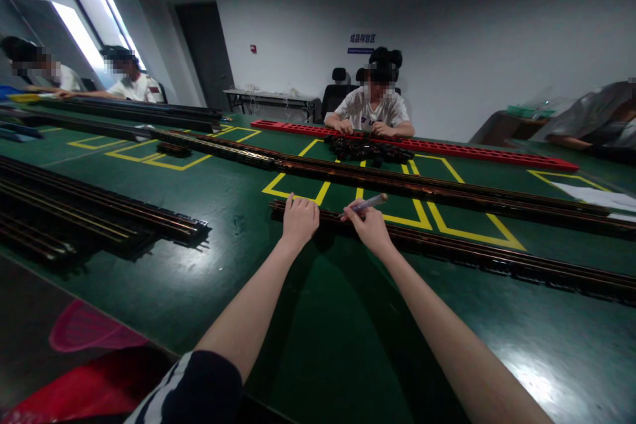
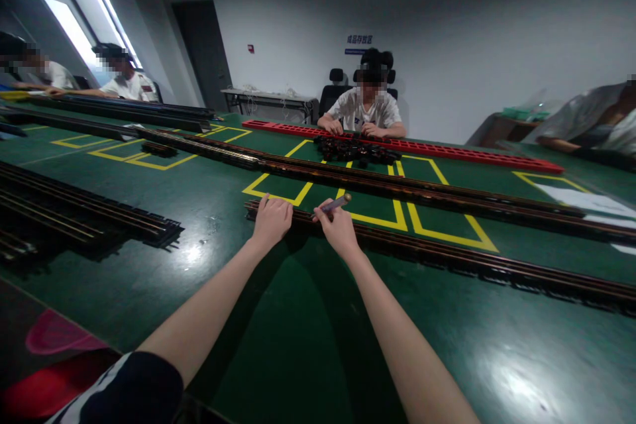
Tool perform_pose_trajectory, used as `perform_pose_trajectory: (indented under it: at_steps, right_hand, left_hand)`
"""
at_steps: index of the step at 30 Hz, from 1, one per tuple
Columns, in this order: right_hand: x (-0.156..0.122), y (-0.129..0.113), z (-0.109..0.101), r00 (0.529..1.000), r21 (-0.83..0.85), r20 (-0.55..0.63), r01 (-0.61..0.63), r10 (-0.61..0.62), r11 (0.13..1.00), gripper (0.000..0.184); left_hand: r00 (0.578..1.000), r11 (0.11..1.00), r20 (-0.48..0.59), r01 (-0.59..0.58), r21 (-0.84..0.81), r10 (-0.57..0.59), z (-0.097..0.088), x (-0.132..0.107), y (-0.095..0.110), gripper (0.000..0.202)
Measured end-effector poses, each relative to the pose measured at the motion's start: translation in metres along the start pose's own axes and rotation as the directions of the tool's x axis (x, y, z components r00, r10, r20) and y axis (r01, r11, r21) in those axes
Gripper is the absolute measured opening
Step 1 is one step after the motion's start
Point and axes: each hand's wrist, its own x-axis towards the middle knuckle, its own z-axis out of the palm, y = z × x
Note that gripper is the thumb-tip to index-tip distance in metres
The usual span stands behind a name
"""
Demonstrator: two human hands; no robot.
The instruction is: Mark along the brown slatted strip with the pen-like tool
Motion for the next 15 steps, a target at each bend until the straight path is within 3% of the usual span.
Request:
perform_pose_trajectory:
  at_steps: [8,15]
  right_hand:
    - [-0.0008,0.0014,-0.0078,1.000,0.035,-0.015,-0.019,0.019,0.999,0.013]
    - [-0.0010,-0.0027,-0.0098,0.999,0.033,-0.042,-0.020,0.021,0.999,0.013]
  left_hand:
    - [0.992,0.997,0.109,-0.064,-0.031,0.067,-0.0080,-0.0009,0.0101,0.042]
    - [0.991,0.998,0.116,-0.068,-0.008,0.069,-0.0052,-0.0003,0.0084,0.042]
